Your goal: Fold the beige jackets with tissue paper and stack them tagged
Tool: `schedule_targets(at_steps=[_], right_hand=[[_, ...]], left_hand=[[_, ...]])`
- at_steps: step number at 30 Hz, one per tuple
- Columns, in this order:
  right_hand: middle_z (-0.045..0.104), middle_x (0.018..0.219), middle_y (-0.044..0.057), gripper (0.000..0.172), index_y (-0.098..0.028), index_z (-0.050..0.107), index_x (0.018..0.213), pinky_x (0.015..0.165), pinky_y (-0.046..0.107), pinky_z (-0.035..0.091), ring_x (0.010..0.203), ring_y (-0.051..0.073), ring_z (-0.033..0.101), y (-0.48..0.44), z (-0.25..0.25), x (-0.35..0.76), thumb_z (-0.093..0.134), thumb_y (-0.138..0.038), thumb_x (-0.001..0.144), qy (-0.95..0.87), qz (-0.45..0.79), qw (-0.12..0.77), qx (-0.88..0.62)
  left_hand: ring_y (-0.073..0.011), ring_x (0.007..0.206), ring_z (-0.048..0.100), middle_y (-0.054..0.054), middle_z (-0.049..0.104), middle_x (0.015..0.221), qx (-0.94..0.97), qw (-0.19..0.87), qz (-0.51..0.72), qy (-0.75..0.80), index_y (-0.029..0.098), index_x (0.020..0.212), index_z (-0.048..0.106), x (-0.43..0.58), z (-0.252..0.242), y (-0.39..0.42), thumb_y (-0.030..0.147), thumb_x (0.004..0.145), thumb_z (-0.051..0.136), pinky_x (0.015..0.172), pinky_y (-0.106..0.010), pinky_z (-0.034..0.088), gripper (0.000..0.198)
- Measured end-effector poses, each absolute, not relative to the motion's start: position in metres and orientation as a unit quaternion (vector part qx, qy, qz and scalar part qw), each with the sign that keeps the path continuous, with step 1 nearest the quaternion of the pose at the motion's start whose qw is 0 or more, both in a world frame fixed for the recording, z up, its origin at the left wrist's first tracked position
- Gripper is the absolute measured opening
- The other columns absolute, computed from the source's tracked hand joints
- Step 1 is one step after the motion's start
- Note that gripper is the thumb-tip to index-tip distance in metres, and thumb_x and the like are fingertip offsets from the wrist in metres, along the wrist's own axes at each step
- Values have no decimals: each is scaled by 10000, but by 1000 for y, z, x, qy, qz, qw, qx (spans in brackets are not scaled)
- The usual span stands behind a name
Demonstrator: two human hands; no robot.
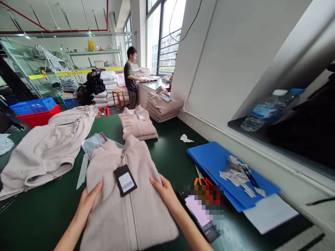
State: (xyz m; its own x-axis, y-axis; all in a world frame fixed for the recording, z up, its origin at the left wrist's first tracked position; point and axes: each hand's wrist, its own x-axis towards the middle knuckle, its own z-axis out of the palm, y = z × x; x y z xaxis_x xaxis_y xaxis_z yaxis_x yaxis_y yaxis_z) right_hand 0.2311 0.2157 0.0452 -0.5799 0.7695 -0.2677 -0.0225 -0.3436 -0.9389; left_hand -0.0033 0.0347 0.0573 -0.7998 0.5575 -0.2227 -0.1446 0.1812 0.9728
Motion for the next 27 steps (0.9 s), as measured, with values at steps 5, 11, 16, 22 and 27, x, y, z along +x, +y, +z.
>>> schedule_targets(at_steps=[5,11,16,22,27], right_hand=[[700,838,11,559,-211,681,1084,630,277,504,667,164,619,367,118,179,810,-523,639,-546,691,334,-337],[713,1061,84,410,-114,693,1121,841,286,494,914,191,649,560,161,78,653,-419,850,-693,462,403,-381],[673,1171,207,404,-16,666,1128,952,337,451,1080,253,621,619,87,20,714,-247,799,-703,411,357,-457],[647,1210,231,434,0,659,1136,992,368,414,1133,286,587,639,13,23,612,-357,895,-701,401,297,-509],[592,1313,200,477,-52,593,1277,1034,375,393,1205,271,538,623,18,32,483,-378,948,-704,367,319,-518]], left_hand=[[-311,1219,606,-109,676,1269,246,208,723,611,177,1144,665,-48,126,181,452,710,800,1047,-409,501,531],[-257,1170,632,-111,695,1204,259,206,733,595,179,1171,619,-135,164,368,378,793,765,939,-318,538,452],[-289,1048,667,-173,706,1021,222,282,662,658,109,1127,607,-174,97,424,414,733,819,822,-360,566,542],[-246,910,664,-131,698,951,204,387,600,670,145,1050,621,-184,20,422,511,787,750,808,-379,570,468],[-204,834,661,-107,687,926,232,356,585,691,164,1017,601,-187,16,419,529,935,521,778,-331,555,383]])
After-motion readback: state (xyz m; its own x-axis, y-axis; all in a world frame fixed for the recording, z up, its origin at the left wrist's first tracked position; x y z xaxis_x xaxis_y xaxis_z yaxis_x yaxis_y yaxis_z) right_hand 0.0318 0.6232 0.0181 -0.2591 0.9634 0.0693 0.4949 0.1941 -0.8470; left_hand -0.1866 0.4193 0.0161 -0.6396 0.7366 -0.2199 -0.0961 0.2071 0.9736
